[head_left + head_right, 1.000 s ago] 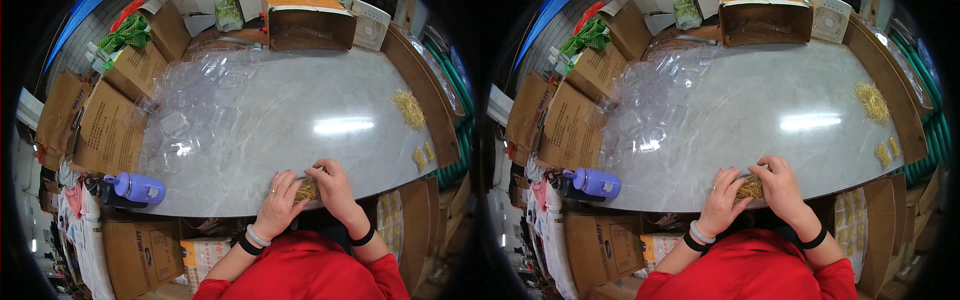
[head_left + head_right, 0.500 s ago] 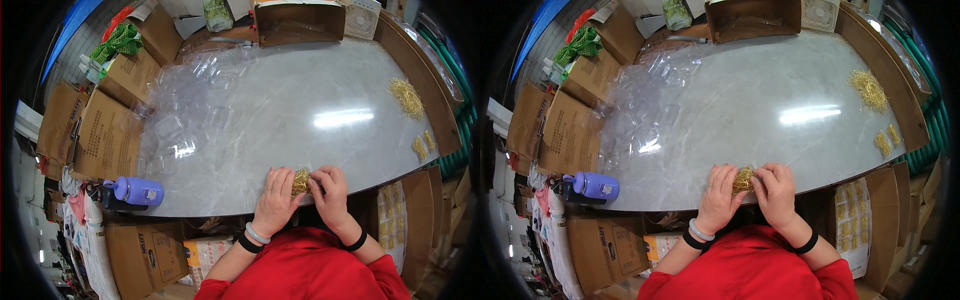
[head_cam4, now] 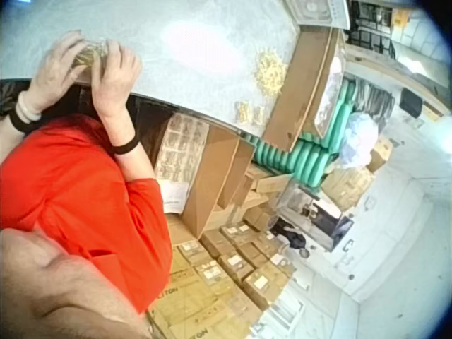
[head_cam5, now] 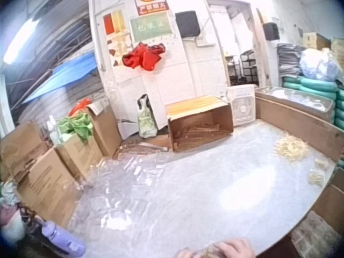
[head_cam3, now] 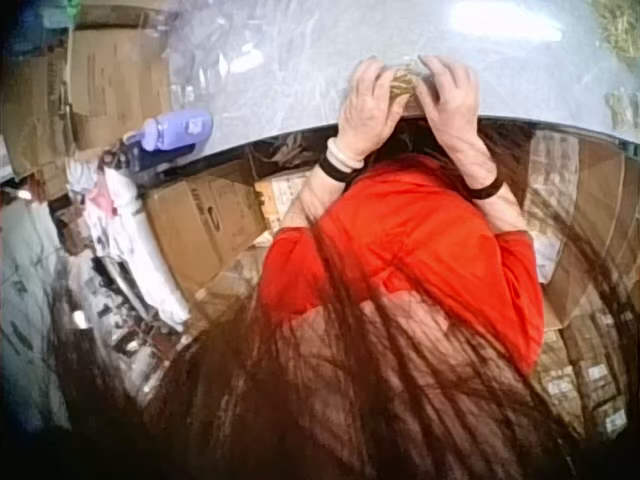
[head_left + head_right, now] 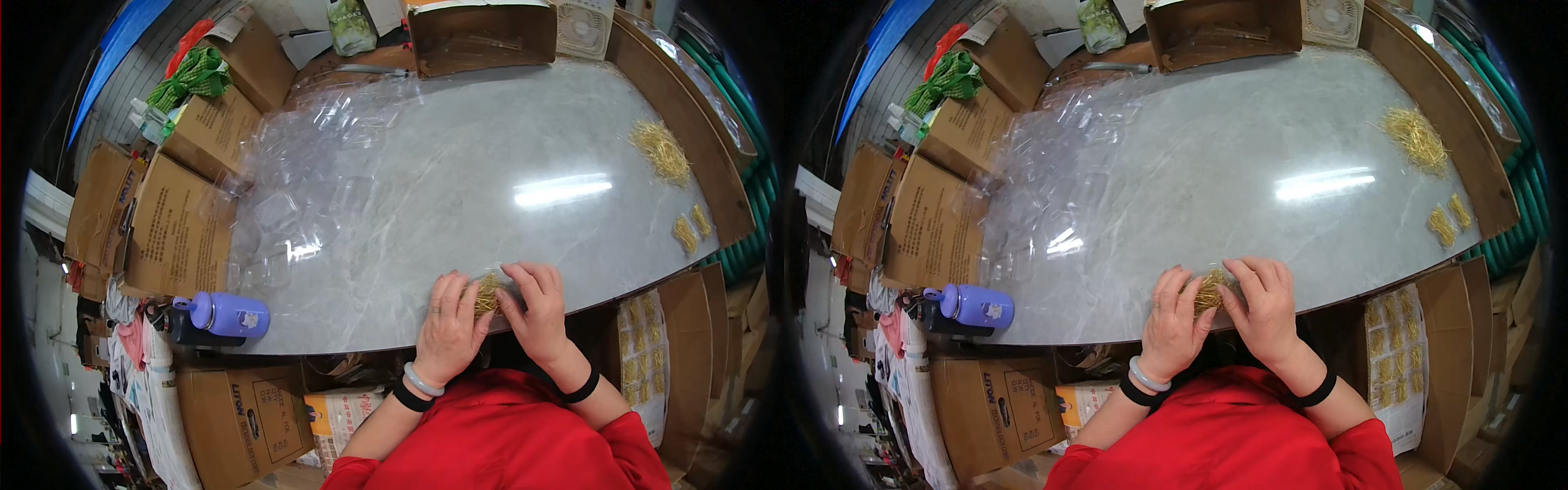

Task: Counting and putting small gold metal components into small plastic bags, then placing the bags into a box.

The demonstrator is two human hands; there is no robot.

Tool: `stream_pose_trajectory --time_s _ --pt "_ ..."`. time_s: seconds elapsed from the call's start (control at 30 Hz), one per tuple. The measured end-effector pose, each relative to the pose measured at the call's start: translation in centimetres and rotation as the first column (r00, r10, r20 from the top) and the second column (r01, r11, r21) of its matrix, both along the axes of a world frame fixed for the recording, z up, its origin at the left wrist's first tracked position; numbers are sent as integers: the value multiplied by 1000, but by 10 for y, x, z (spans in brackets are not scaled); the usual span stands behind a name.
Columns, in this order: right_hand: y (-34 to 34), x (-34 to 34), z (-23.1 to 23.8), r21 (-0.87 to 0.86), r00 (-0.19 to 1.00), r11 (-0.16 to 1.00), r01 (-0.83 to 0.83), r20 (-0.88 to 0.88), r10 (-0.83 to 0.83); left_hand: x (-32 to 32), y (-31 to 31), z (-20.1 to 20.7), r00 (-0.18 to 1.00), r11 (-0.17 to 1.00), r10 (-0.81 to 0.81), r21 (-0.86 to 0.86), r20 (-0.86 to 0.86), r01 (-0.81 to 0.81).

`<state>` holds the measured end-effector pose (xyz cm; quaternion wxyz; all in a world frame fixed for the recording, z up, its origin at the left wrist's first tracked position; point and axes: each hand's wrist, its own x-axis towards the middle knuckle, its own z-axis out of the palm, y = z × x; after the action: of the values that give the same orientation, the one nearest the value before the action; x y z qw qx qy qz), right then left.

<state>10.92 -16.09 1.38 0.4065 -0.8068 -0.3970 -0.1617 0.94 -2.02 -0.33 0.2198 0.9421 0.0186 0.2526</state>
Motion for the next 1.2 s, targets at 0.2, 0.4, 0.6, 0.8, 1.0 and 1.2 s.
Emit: stream_pose_trajectory --time_s 0.2,0.4,0.6,0.8,1.0,1.2 --pt "-3 -7 -7 -43 998 997 -60 7 60 2 1 -2 1000 999 -14 33 27 13" --pt "0 -7 6 -140 986 978 -153 45 160 -1 10 0 997 989 -69 -130 41 74" --pt "4 -2 2 -23 980 985 -173 -103 170 -14 23 6 972 864 -228 -449 55 228" --pt "6 8 10 -1 982 986 -168 -93 167 -11 19 1 974 903 -212 -367 75 224" --pt "23 3 19 -46 986 985 -167 1 167 -10 19 2 974 857 -209 -462 92 228" --pt "18 10 -1 -23 987 987 -157 -39 156 -10 19 2 983 854 -118 -491 139 172"
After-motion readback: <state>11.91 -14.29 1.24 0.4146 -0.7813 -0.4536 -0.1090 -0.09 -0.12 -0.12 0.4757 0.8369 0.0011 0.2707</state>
